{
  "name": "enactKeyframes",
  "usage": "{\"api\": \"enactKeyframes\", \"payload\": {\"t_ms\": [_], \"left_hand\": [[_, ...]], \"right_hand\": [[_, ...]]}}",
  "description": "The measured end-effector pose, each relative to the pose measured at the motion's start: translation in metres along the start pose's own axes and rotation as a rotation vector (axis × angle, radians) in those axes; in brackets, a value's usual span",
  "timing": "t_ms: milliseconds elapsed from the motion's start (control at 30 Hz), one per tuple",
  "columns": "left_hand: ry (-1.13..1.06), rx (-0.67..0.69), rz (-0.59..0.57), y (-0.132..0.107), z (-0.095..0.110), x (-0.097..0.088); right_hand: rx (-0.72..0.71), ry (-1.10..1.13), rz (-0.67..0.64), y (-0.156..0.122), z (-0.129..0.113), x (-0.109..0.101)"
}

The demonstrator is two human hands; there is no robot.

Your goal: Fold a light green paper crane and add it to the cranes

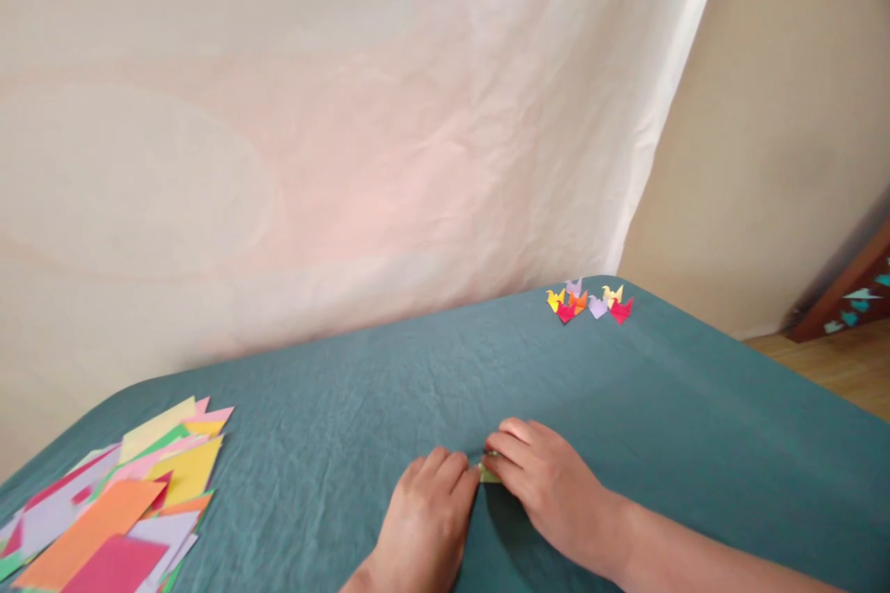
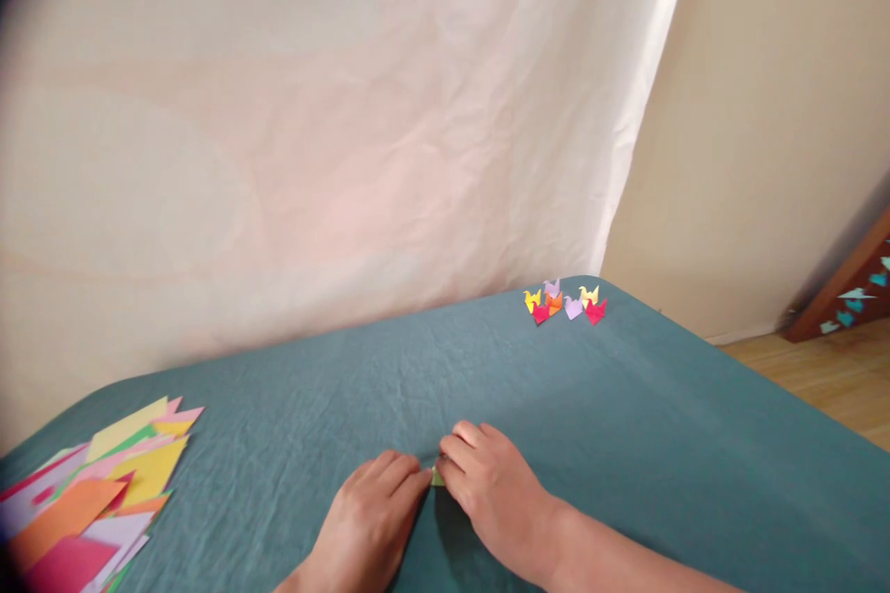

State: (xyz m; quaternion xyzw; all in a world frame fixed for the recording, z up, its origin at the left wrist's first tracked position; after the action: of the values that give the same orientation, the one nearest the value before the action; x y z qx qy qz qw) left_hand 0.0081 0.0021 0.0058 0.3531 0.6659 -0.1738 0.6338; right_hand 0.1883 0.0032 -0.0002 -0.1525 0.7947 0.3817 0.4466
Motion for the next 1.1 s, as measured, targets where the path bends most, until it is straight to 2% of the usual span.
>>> {"api": "enactKeyframes", "payload": {"t_ms": [200, 367, 467, 600, 733, 833, 933, 1100], "left_hand": [[0.11, 0.059, -0.096, -0.002, 0.004, -0.011], [0.14, 0.087, -0.132, -0.004, 0.007, -0.015], [0.004, 0.007, -0.07, -0.007, -0.004, -0.012], [-0.247, -0.162, 0.149, -0.008, -0.031, -0.006], [-0.389, -0.271, 0.22, -0.007, -0.045, -0.002], [-0.467, -0.301, 0.229, -0.007, -0.042, -0.004], [-0.545, -0.345, 0.248, -0.006, -0.04, -0.008], [-0.698, -0.442, 0.24, -0.009, -0.053, -0.008]], "right_hand": [[-0.061, -0.149, -0.045, -0.011, -0.007, 0.009], [0.007, -0.173, -0.14, -0.017, -0.001, 0.017], [0.106, -0.017, -0.098, -0.016, 0.007, 0.006], [0.258, 0.244, -0.004, -0.009, 0.012, -0.016], [0.256, 0.359, -0.041, 0.001, 0.006, -0.026], [0.197, 0.362, -0.126, 0.008, -0.001, -0.026], [0.201, 0.366, -0.141, 0.01, -0.004, -0.019], [0.278, 0.405, -0.053, 0.004, 0.002, 0.0]]}}
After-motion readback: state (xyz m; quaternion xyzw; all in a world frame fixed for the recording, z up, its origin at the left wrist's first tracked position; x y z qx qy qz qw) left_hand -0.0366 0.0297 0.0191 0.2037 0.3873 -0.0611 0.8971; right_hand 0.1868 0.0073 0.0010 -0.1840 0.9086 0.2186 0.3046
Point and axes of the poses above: each hand's wrist, its own y-axis towards the middle knuckle, its own x-axis out of the palm, z = x × y, the point moved 1 cm from there along y, towards the middle knuckle, and after that the axes turned 10 degrees about y, right-handed, at the moved point
